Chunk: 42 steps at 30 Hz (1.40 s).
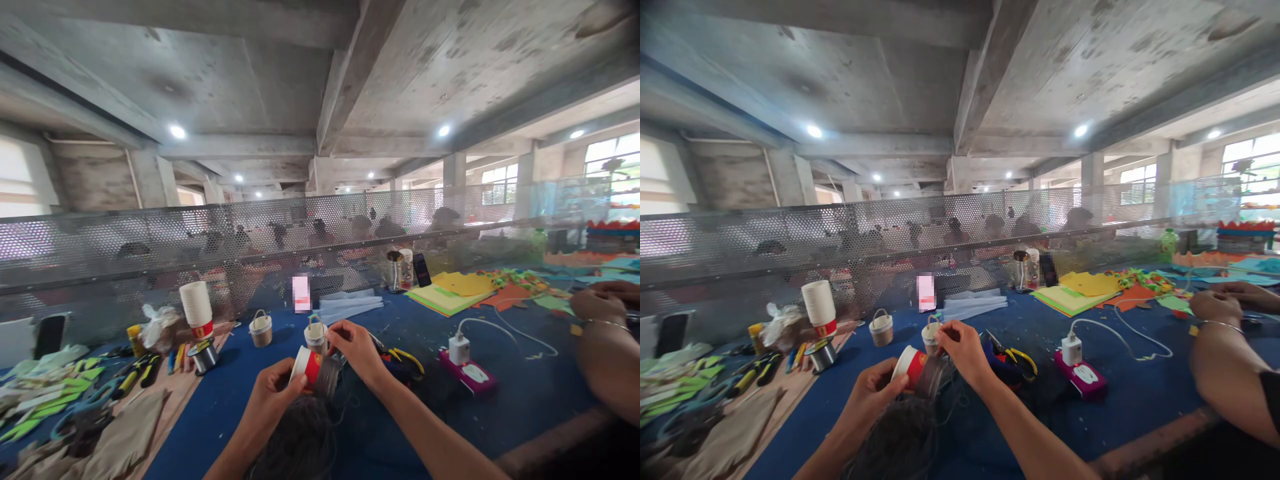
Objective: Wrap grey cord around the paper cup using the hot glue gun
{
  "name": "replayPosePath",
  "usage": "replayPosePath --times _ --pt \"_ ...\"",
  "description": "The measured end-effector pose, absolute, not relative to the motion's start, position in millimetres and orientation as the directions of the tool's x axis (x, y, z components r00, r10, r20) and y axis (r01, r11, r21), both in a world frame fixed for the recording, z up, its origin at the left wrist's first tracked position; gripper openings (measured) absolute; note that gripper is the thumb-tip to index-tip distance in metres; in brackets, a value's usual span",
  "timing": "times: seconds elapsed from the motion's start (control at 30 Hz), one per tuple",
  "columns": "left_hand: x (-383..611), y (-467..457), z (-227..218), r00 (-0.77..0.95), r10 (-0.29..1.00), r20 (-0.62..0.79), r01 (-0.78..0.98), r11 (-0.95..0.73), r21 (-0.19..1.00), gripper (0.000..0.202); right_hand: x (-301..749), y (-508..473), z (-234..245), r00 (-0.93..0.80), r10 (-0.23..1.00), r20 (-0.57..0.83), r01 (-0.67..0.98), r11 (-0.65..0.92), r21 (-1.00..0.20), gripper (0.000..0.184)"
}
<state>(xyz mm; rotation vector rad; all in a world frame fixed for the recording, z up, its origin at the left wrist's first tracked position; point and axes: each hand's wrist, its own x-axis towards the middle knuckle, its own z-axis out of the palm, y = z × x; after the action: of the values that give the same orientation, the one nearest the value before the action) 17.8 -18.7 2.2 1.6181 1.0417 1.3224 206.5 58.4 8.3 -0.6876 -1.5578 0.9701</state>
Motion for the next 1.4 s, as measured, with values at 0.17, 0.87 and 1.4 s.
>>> replayPosePath --times 0.17,0.87,1.4 --pt "16.4 -19.5 4.4 0.089 0.928 0.361 0.135 -0.370 0.919 0.033 205.6 61.5 4.4 -0.218 0.861 0.459 -0.063 0.457 -0.887 0.013" --pt "15.7 -15.2 5.0 0.008 0.928 0.373 0.154 -0.369 0.917 0.033 202.8 64.5 -11.5 -0.400 0.891 0.214 -0.117 0.182 -0.976 0.042" --pt "17.6 -20.2 13.0 -0.089 0.931 0.354 0.044 -0.352 0.935 0.043 202.6 51.2 -9.6 -0.494 0.743 0.452 -0.179 0.422 -0.889 0.052"
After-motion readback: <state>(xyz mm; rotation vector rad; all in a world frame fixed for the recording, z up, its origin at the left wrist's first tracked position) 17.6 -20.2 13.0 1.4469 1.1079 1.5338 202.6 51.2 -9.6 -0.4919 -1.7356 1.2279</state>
